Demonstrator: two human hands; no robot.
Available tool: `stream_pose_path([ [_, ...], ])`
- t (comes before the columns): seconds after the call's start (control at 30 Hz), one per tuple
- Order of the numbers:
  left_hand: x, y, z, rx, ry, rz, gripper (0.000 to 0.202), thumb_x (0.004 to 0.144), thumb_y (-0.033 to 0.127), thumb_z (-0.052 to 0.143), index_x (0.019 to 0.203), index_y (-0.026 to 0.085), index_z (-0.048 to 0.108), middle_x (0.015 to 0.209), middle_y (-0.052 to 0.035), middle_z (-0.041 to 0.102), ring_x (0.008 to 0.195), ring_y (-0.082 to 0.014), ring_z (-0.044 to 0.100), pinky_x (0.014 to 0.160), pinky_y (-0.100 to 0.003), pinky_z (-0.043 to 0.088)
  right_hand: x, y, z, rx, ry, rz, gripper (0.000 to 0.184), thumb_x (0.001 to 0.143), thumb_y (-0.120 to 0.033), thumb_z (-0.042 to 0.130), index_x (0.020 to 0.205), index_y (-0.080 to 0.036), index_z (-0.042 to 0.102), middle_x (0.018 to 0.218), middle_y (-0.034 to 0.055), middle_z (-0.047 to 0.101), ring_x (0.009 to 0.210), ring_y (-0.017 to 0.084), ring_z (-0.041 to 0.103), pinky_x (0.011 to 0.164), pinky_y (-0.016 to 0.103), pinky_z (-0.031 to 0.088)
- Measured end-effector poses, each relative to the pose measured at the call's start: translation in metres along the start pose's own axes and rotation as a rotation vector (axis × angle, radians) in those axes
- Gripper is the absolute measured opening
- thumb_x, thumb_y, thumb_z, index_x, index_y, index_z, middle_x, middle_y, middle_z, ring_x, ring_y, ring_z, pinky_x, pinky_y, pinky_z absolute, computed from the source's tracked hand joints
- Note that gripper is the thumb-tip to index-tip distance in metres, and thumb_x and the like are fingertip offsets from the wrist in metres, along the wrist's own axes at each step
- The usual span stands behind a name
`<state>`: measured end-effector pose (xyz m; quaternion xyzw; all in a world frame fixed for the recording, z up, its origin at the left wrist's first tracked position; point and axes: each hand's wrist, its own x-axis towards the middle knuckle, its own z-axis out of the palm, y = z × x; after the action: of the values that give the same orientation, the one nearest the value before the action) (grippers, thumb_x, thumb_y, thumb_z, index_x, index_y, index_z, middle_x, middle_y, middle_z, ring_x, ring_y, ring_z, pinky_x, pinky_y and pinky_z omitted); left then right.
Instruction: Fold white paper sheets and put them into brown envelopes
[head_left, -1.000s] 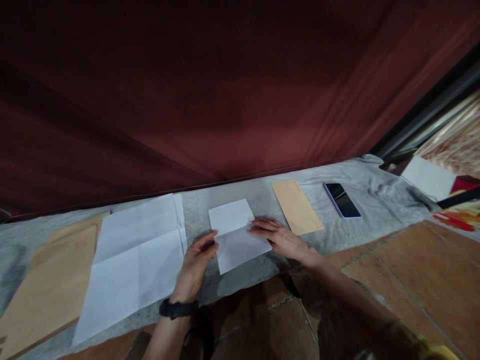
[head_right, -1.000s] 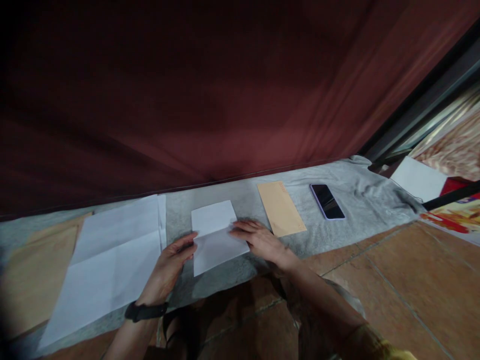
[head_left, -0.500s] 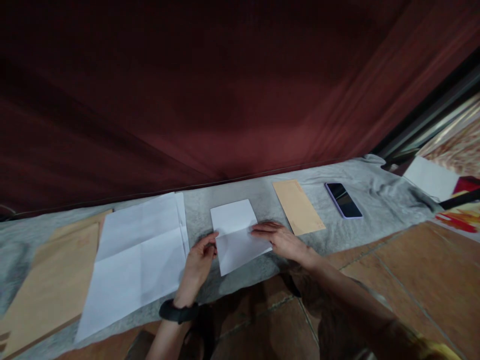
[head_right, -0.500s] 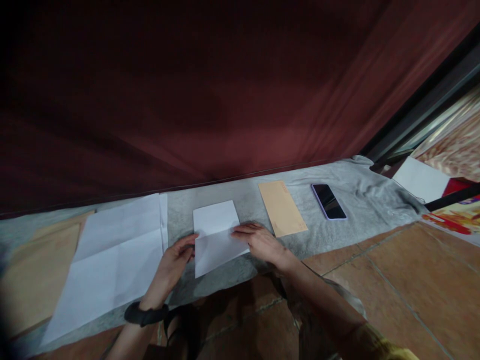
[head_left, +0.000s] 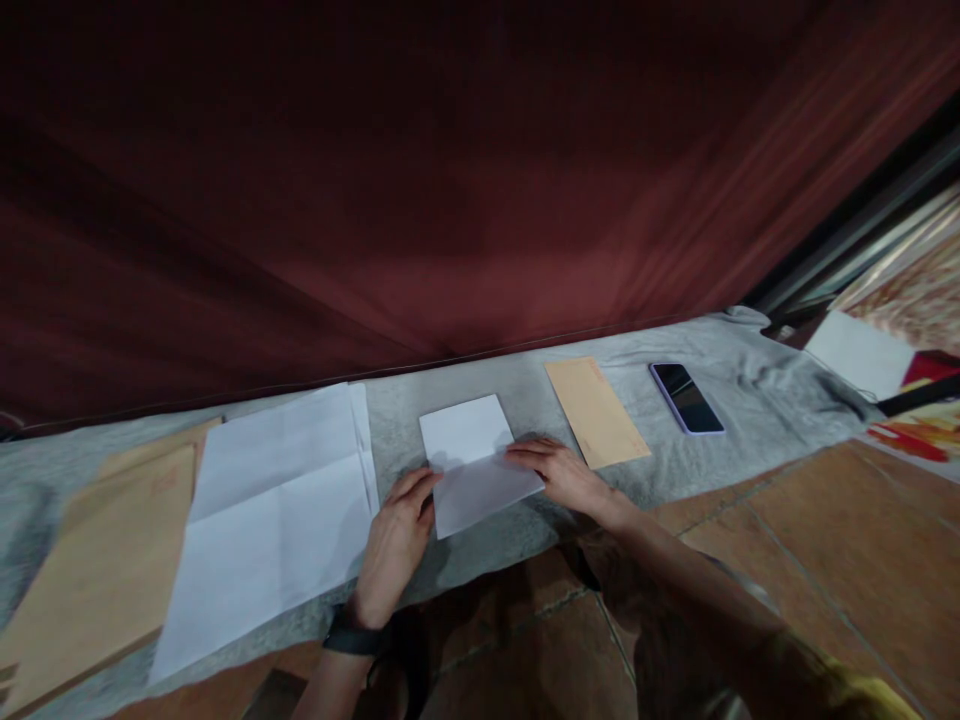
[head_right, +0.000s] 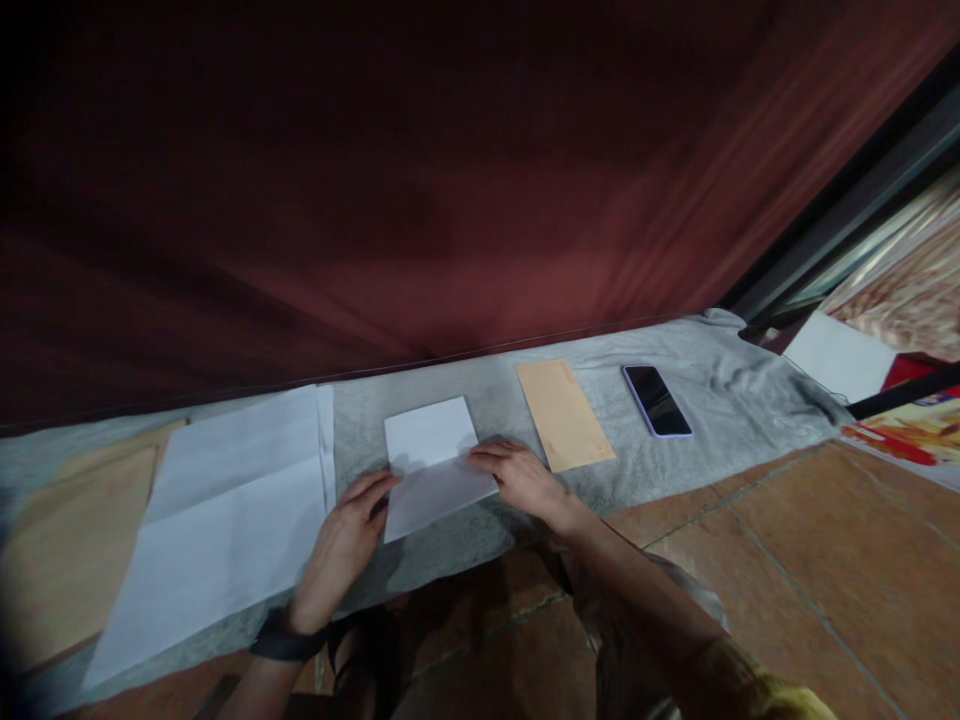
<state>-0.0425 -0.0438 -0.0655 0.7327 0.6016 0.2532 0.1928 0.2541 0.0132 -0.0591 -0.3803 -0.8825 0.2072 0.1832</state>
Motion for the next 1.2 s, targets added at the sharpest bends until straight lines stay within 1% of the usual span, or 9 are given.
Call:
stream_pose_path([
  [0.1,0.001,0.004,-0.004,0.038,-0.006,-0.019,0.040,0.087,0.012,0.045,0.116,0.020,0.072,0.126,-0.0085,0.070,0.115,-0.0230,0.067,0.104,-0.038,0.053,0.001,0.001,0.000,0.005,0.008,-0.004,0.044,0.090,-0.007,0.059,0.129,-0.022,0.069,0.134,0.0093,0.067,0.123,0.023,0.062,0.109,0.041,0.047],
  [0.27,-0.002,0.012,-0.008,0.120,-0.040,-0.073,0.036,0.088,0.013,0.049,0.110,0.023,0.075,0.119,-0.0056,0.075,0.107,-0.0228,0.071,0.096,-0.035,0.056,-0.002,0.001,-0.003,0.019,0.007,-0.021,0.047,0.087,-0.002,0.057,0.126,-0.025,0.071,0.132,0.0072,0.069,0.121,0.022,0.064,0.108,0.040,0.048],
  [0.43,-0.003,0.017,-0.011,0.167,-0.083,-0.105,0.036,0.086,0.011,0.054,0.112,0.025,0.076,0.120,-0.0038,0.076,0.106,-0.0225,0.073,0.093,-0.032,0.057,-0.004,-0.001,-0.006,0.028,-0.006,-0.010,0.042,0.088,-0.005,0.059,0.124,-0.023,0.072,0.129,0.0080,0.071,0.118,0.022,0.066,0.105,0.038,0.050],
  [0.6,-0.003,0.019,-0.015,0.147,-0.136,-0.102,0.034,0.090,0.017,0.052,0.112,0.026,0.076,0.119,-0.0036,0.076,0.107,-0.0225,0.072,0.094,-0.034,0.056,-0.003,0.001,-0.005,0.048,0.002,-0.008,0.042,0.088,-0.004,0.058,0.123,-0.022,0.073,0.128,0.0091,0.070,0.118,0.023,0.066,0.105,0.039,0.050],
  [0.67,-0.002,0.018,-0.015,0.132,-0.122,-0.112,0.034,0.090,0.017,0.051,0.112,0.026,0.076,0.119,-0.0038,0.076,0.107,-0.0224,0.072,0.095,-0.033,0.056,-0.002,0.004,-0.003,0.066,0.012,0.001,0.042,0.088,-0.004,0.058,0.123,-0.022,0.072,0.127,0.0086,0.071,0.117,0.022,0.066,0.104,0.038,0.050],
  [0.8,0.003,0.017,-0.013,0.089,-0.095,-0.212,0.033,0.088,0.016,0.052,0.109,0.024,0.076,0.115,-0.0047,0.077,0.104,-0.0233,0.073,0.092,-0.034,0.056,0.003,0.008,0.001,0.106,0.043,0.063,0.042,0.087,-0.005,0.058,0.122,-0.023,0.072,0.124,0.0069,0.072,0.116,0.022,0.066,0.104,0.037,0.051],
  [0.9,0.006,0.017,-0.012,0.076,-0.084,-0.262,0.027,0.088,0.023,0.056,0.104,0.022,0.077,0.108,-0.0071,0.079,0.100,-0.0259,0.074,0.090,-0.036,0.057,0.007,0.008,0.001,0.131,0.044,0.115,0.034,0.091,-0.011,0.058,0.118,-0.023,0.074,0.119,0.0064,0.074,0.113,0.022,0.067,0.102,0.036,0.051],
  [1.03,0.008,0.016,-0.011,0.067,-0.063,-0.277,0.025,0.090,0.032,0.057,0.097,0.020,0.078,0.102,-0.0088,0.079,0.096,-0.0281,0.074,0.087,-0.038,0.057,0.009,0.008,0.000,0.155,0.046,0.166,0.025,0.098,-0.025,0.055,0.112,-0.022,0.075,0.117,0.0068,0.074,0.109,0.023,0.068,0.098,0.035,0.053],
  [1.2,0.010,0.015,-0.007,0.051,-0.024,-0.256,0.024,0.089,0.029,0.057,0.100,0.019,0.076,0.105,-0.0093,0.078,0.097,-0.0262,0.073,0.086,-0.037,0.056,0.012,0.010,0.005,0.166,0.070,0.218,0.023,0.097,-0.026,0.057,0.112,-0.021,0.073,0.115,0.0071,0.073,0.103,0.022,0.069,0.092,0.033,0.052],
])
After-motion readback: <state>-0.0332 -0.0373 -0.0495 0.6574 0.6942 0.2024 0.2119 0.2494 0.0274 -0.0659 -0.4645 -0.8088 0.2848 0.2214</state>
